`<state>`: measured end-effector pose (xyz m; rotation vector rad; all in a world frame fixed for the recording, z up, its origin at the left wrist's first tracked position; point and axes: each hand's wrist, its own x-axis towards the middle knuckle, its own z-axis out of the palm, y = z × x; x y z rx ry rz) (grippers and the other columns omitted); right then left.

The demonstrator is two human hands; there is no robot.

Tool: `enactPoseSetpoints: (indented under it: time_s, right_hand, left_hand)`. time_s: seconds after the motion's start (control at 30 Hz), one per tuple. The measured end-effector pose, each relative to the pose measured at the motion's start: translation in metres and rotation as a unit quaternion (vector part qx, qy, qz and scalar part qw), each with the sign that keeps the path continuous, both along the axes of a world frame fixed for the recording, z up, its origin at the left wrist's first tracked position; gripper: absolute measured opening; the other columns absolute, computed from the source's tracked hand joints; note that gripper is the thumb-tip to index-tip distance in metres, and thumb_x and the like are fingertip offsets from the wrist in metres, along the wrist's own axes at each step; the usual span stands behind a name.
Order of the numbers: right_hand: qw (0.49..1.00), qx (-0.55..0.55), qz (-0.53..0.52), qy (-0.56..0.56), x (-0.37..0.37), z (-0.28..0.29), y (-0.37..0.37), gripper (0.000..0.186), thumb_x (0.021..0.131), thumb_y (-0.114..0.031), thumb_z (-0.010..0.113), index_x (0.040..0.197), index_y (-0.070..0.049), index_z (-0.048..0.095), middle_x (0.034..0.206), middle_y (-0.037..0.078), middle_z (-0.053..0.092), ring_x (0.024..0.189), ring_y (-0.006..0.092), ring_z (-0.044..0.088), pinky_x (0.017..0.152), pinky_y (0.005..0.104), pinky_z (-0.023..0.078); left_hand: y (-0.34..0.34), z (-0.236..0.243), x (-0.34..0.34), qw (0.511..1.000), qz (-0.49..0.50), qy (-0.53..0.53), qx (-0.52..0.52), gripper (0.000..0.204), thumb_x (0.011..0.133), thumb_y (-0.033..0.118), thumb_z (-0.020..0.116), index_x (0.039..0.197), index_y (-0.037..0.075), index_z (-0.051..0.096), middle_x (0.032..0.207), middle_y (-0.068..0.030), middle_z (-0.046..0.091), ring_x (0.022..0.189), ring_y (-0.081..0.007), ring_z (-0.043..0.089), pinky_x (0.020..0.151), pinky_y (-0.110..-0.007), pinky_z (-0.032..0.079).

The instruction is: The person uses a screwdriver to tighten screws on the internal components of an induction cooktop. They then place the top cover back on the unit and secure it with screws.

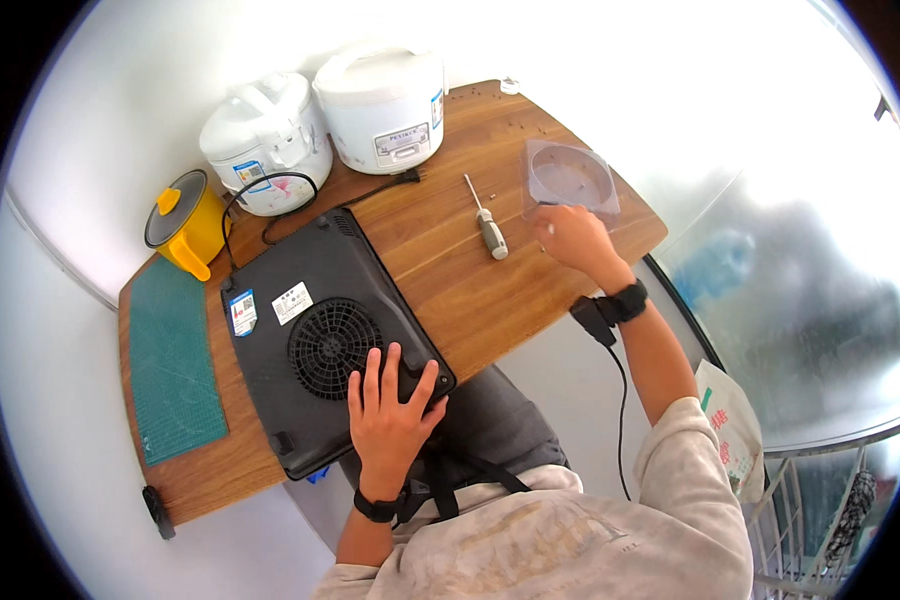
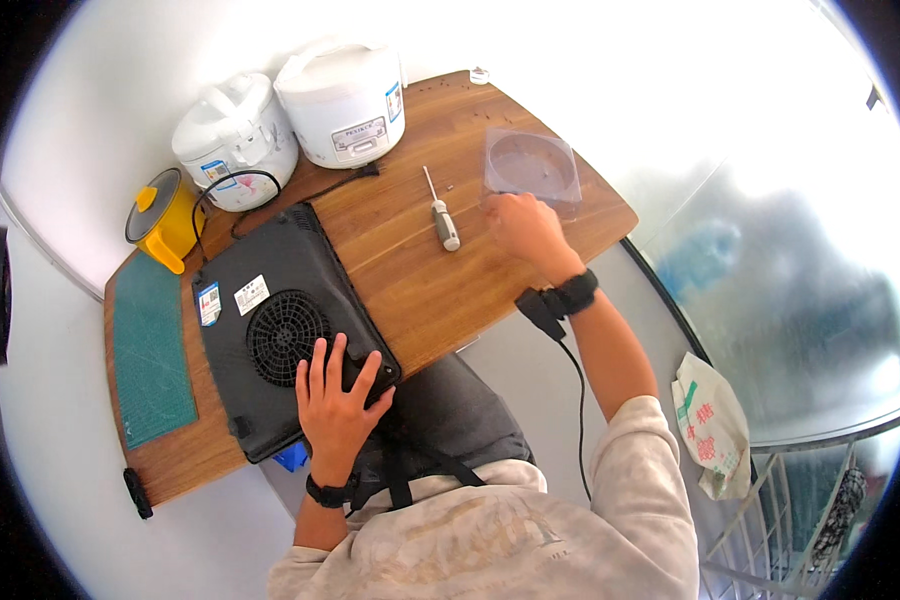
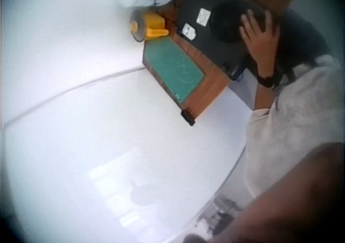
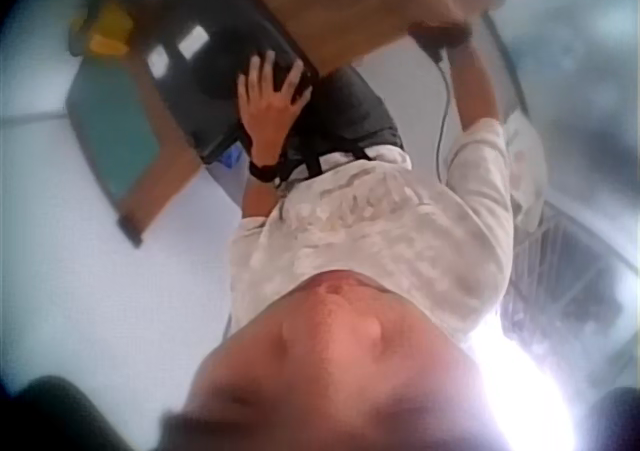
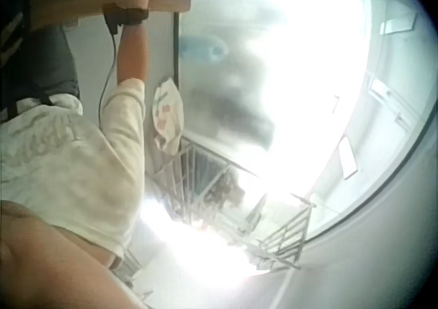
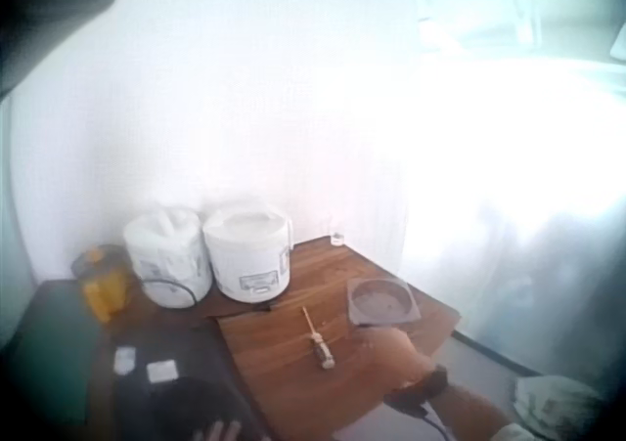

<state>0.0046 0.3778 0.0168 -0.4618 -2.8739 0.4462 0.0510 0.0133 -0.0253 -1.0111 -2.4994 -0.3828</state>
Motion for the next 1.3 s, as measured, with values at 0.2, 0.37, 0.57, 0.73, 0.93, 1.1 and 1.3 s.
enactPoseSetpoints:
  time_s: [0.2, 0.37, 0.57, 0.73, 0.93, 1.1, 1.3]
  right_hand:
    - [0.999, 0.030, 0.023, -0.002, -0.075, -0.005, -0.016, 0.022, 0.085, -0.009, 0.067, 0.104, -0.006, 0.077, 0.101, 0.022, 0.075, 0.094, 0.0412, 0.072, 0.081, 0.0475, 0.059]
    - [0.994, 0.106, -0.018, -0.023, -0.114, -0.015, -0.029, 0.019, 0.090, -0.010, 0.061, 0.093, -0.001, 0.077, 0.097, 0.025, 0.074, 0.092, 0.0442, 0.073, 0.079, 0.0495, 0.060]
    - [0.987, 0.163, -0.009, -0.013, -0.131, -0.037, -0.018, 0.022, 0.092, -0.013, 0.058, 0.093, -0.002, 0.077, 0.098, 0.025, 0.074, 0.093, 0.0433, 0.074, 0.079, 0.0497, 0.061]
    - [0.981, 0.194, -0.010, -0.023, -0.137, -0.046, -0.013, 0.019, 0.090, -0.013, 0.061, 0.090, -0.002, 0.076, 0.096, 0.024, 0.074, 0.092, 0.0442, 0.074, 0.079, 0.0505, 0.061]
    - [0.980, 0.201, 0.009, 0.008, -0.136, -0.049, -0.002, 0.015, 0.086, -0.014, 0.065, 0.089, -0.004, 0.076, 0.094, 0.024, 0.074, 0.092, 0.0454, 0.073, 0.077, 0.0515, 0.061]
    - [0.987, 0.157, 0.026, -0.014, -0.112, -0.017, -0.026, 0.013, 0.083, -0.017, 0.068, 0.089, -0.007, 0.076, 0.095, 0.023, 0.074, 0.089, 0.0432, 0.073, 0.077, 0.0503, 0.059]
    - [0.995, 0.009, 0.101, 0.014, -0.033, 0.002, -0.048, 0.011, 0.081, -0.014, 0.068, 0.088, -0.007, 0.073, 0.090, 0.020, 0.074, 0.076, 0.0410, 0.070, 0.072, 0.0487, 0.056]
  left_hand:
    - [0.002, 0.004, -0.001, 1.000, -0.002, 0.009, 0.005, 0.053, 0.076, 0.039, 0.084, 0.126, 0.030, 0.070, 0.145, -0.0115, 0.058, 0.139, -0.0340, 0.050, 0.114, -0.052, 0.038]
    - [-0.003, 0.006, 0.000, 1.000, -0.009, -0.002, 0.012, 0.056, 0.077, 0.040, 0.084, 0.130, 0.031, 0.068, 0.143, -0.0110, 0.059, 0.138, -0.0333, 0.050, 0.115, -0.051, 0.037]
    - [-0.025, 0.014, 0.005, 0.983, -0.072, -0.064, 0.154, 0.047, 0.079, 0.025, 0.086, 0.123, 0.020, 0.071, 0.136, -0.0109, 0.064, 0.132, -0.0302, 0.056, 0.112, -0.050, 0.042]
    - [-0.083, 0.031, 0.026, 0.961, -0.024, -0.048, 0.271, 0.025, 0.086, 0.002, 0.075, 0.110, 0.008, 0.071, 0.119, -0.0118, 0.072, 0.113, -0.0318, 0.067, 0.100, -0.047, 0.052]
    - [-0.157, 0.020, 0.042, 0.870, 0.269, -0.144, 0.387, 0.013, 0.093, 0.004, 0.068, 0.105, 0.002, 0.069, 0.101, -0.0114, 0.073, 0.090, -0.0229, 0.071, 0.082, -0.035, 0.057]
    - [-0.195, -0.009, 0.048, 0.773, 0.345, -0.276, 0.456, 0.016, 0.098, 0.011, 0.067, 0.110, -0.001, 0.065, 0.095, -0.0081, 0.071, 0.082, -0.0135, 0.068, 0.074, -0.030, 0.056]
    - [-0.185, -0.001, 0.041, 0.693, 0.288, -0.404, 0.523, 0.018, 0.099, 0.011, 0.068, 0.112, 0.000, 0.064, 0.091, -0.0066, 0.068, 0.075, -0.0128, 0.068, 0.070, -0.027, 0.058]
